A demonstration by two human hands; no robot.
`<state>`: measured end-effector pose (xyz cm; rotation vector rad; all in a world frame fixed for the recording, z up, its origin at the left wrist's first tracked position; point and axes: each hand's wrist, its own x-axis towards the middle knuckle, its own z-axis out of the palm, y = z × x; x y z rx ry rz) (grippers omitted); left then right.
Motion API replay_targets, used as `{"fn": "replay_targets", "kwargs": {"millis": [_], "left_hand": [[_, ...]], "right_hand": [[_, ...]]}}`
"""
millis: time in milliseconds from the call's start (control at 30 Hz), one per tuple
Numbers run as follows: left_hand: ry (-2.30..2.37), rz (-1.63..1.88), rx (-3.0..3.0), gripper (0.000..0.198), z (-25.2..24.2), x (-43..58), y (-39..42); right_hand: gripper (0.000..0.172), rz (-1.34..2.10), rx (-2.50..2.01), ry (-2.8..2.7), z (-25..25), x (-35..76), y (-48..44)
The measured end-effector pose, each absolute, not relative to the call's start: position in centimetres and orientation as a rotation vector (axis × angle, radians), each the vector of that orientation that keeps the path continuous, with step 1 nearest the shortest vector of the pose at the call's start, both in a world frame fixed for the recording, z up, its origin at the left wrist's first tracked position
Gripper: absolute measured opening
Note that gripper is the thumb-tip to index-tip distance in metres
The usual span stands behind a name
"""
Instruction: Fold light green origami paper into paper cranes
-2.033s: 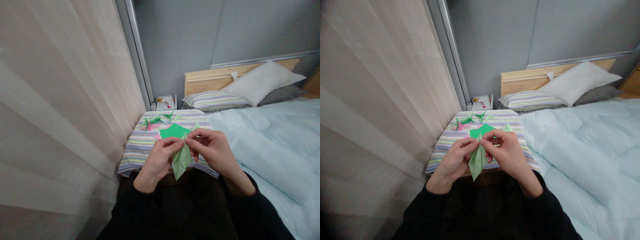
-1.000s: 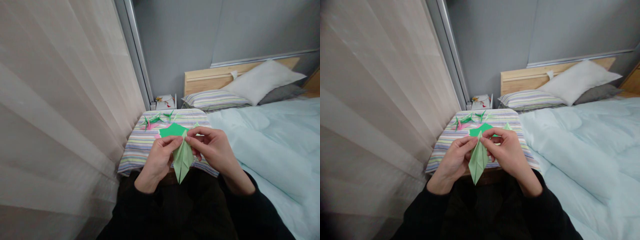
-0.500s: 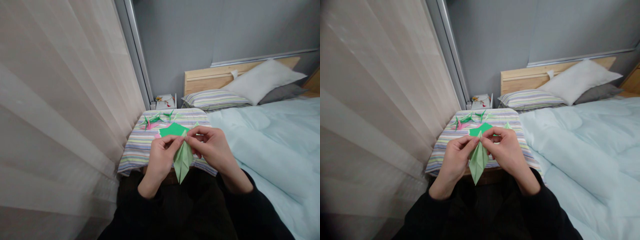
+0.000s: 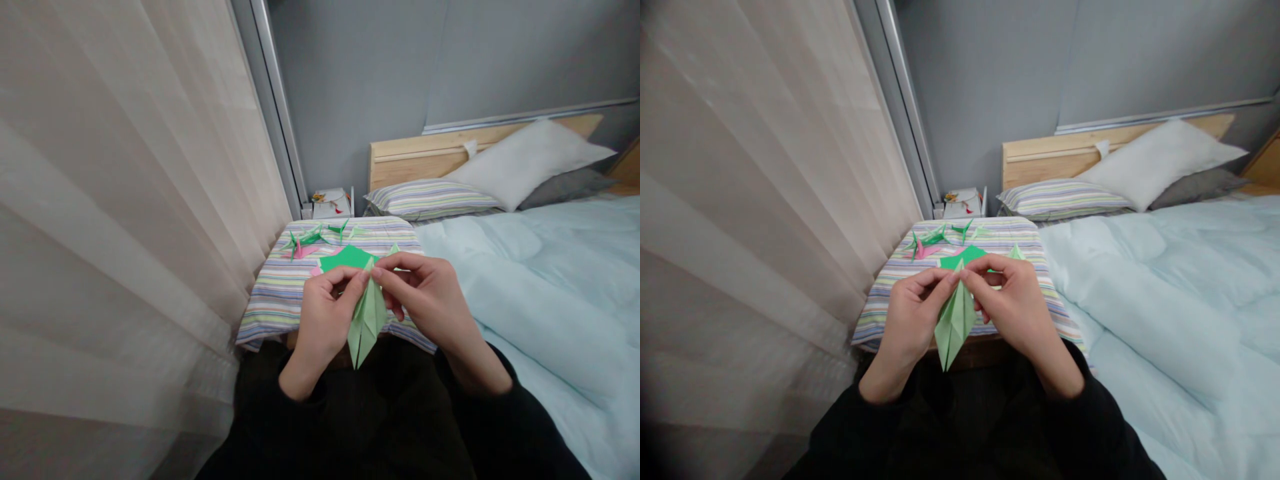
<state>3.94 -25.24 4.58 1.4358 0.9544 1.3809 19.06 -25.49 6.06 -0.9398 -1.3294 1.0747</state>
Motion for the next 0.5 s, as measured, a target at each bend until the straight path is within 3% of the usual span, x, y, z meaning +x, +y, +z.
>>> {"fn": "replay_targets", "kwargs": {"millis": [500], "left_hand": [[0.913,1.362,1.448,0.024,5.19,4.26,-25.84]], "right_hand": [[0.013,1.041,-0.953,-1.318,5.87,19.04,-25.29]]}}
